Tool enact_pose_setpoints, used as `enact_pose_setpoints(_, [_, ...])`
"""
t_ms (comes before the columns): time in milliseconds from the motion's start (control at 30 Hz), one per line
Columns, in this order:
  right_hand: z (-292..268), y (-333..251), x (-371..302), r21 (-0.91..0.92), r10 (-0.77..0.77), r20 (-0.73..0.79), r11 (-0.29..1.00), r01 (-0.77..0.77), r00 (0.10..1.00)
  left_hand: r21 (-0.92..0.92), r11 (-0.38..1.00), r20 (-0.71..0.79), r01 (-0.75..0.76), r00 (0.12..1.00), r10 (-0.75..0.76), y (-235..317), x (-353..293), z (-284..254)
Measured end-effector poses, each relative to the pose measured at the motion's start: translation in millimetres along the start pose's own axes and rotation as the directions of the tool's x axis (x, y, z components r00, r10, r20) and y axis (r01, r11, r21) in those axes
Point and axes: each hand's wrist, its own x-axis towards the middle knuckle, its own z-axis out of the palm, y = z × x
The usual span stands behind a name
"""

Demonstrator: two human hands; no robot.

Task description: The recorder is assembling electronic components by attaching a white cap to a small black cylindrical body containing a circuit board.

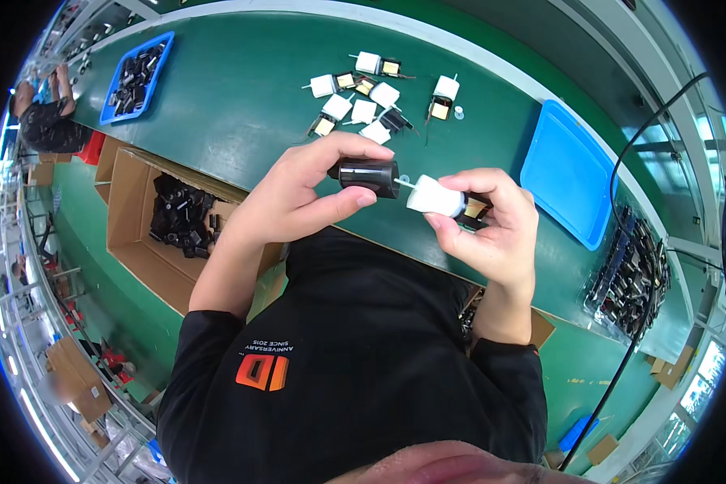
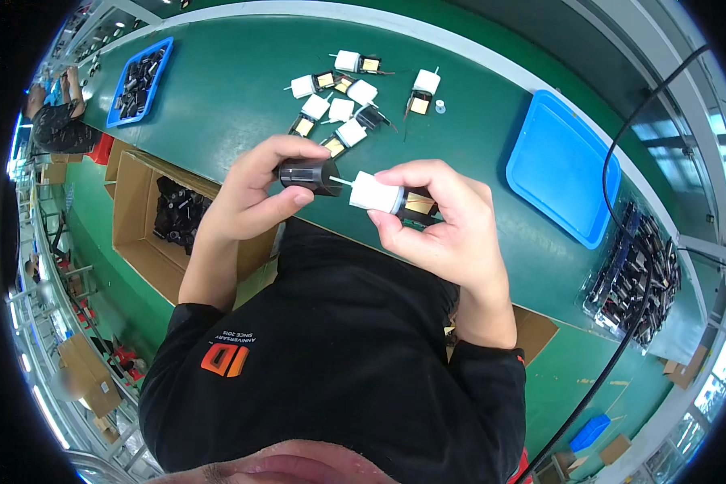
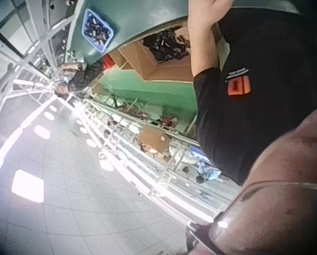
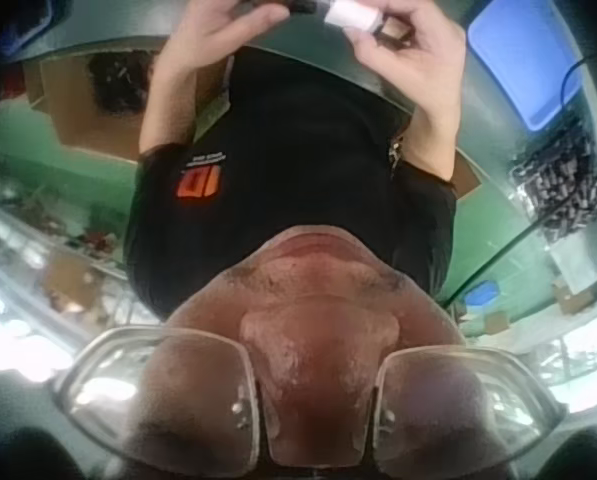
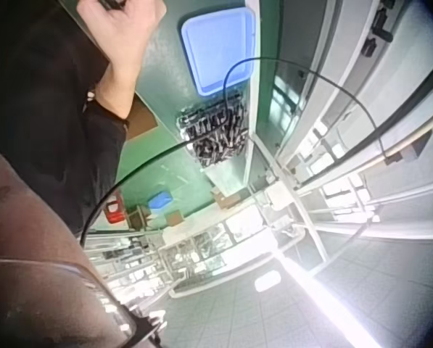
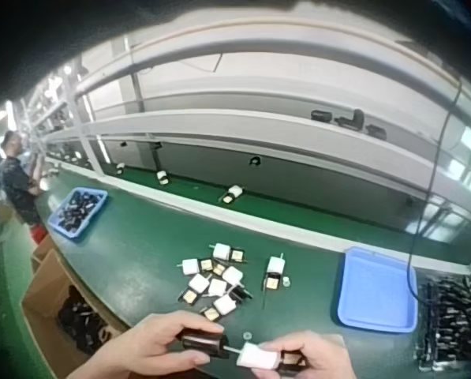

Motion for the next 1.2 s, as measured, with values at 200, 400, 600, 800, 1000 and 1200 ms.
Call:
enact_pose_setpoints(200, [-8, -8, 4, -0.143, 0.027, 0.164, 0.99, -0.003, 0.986, 0.148, 0.982, 0.173, -0.115, 0.981, 0.089, 2, 13, 5])
enact_pose_setpoints(400, [-15, -11, 3, -0.246, 0.023, 0.172, 0.969, 0.02, 0.985, 0.269, 0.952, 0.159, -0.145, 0.982, 0.105, 1, 18, 15])
enact_pose_setpoints(600, [-23, -1, 4, -0.127, 0.035, 0.257, 0.992, -0.002, 0.966, 0.263, 0.958, 0.194, -0.113, 0.979, 0.063, -1, 18, 21])
enact_pose_setpoints(800, [-13, 10, 0, -0.032, 0.086, 0.195, 0.996, -0.081, 0.977, 0.093, 0.995, 0.253, 0.029, 0.966, -0.052, -9, 18, 18])
enact_pose_setpoints(1000, [-9, 27, -6, 0.118, 0.093, 0.146, 0.987, -0.11, 0.985, 0.052, 0.998, 0.252, 0.019, 0.967, -0.032, -10, 21, 23])
enact_pose_setpoints(1200, [-1, 29, -11, 0.175, 0.062, 0.003, 0.983, -0.062, 0.998, 0.084, 0.994, 0.224, 0.069, 0.971, -0.086, -11, 24, 32])
